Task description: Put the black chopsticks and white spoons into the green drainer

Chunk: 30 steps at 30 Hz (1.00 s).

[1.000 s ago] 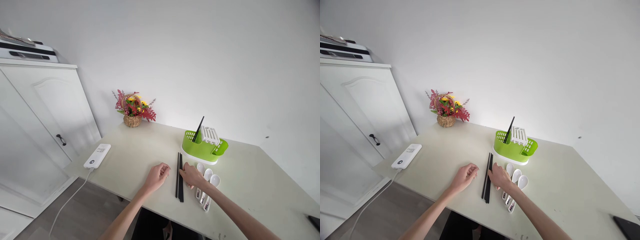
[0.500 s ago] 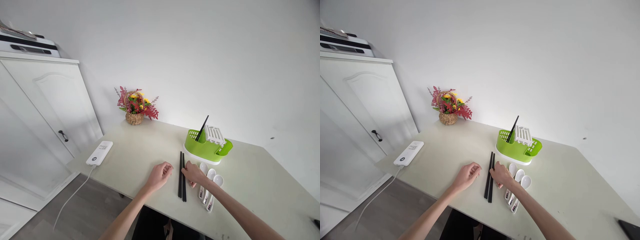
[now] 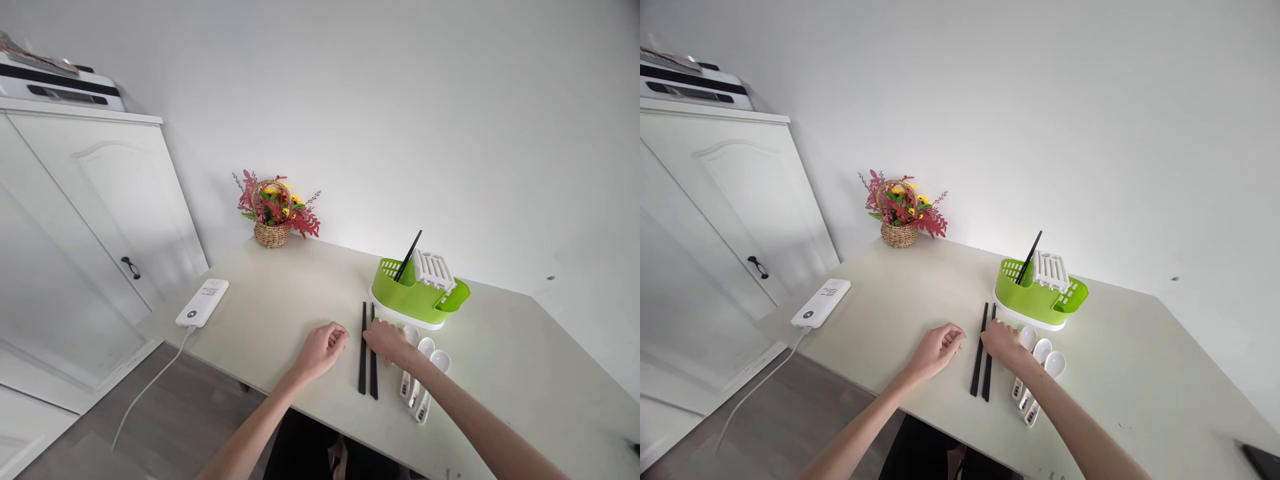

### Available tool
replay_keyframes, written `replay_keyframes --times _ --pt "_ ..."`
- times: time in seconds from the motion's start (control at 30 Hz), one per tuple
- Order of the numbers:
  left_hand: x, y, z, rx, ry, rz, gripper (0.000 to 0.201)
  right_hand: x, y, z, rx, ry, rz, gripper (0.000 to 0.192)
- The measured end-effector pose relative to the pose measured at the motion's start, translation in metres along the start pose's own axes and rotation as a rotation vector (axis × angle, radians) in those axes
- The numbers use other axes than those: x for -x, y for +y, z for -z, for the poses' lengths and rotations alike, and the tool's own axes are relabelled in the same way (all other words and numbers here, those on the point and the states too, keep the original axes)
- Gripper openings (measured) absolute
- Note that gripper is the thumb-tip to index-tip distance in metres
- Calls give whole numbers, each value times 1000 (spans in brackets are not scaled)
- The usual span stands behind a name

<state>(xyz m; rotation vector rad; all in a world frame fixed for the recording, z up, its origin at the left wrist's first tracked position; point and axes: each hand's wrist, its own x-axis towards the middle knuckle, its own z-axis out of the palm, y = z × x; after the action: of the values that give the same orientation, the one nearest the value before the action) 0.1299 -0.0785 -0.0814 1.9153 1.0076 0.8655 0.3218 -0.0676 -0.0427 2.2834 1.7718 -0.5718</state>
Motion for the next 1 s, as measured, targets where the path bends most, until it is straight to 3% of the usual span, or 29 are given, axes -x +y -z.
replay_keyframes --times 0.53,0.7,0.9,1.0 --pt "1 4 1 23 13 24 37 4 13 3 -120 -9 80 38" --pt "-3 11 6 171 -3 92 45 26 25 18 -326 -48 271 29" --pt "-15 52 18 494 1 177 52 70 21 26 -686 -119 596 27" --pt "-18 68 23 590 41 214 48 80 16 24 -825 -160 684 29"
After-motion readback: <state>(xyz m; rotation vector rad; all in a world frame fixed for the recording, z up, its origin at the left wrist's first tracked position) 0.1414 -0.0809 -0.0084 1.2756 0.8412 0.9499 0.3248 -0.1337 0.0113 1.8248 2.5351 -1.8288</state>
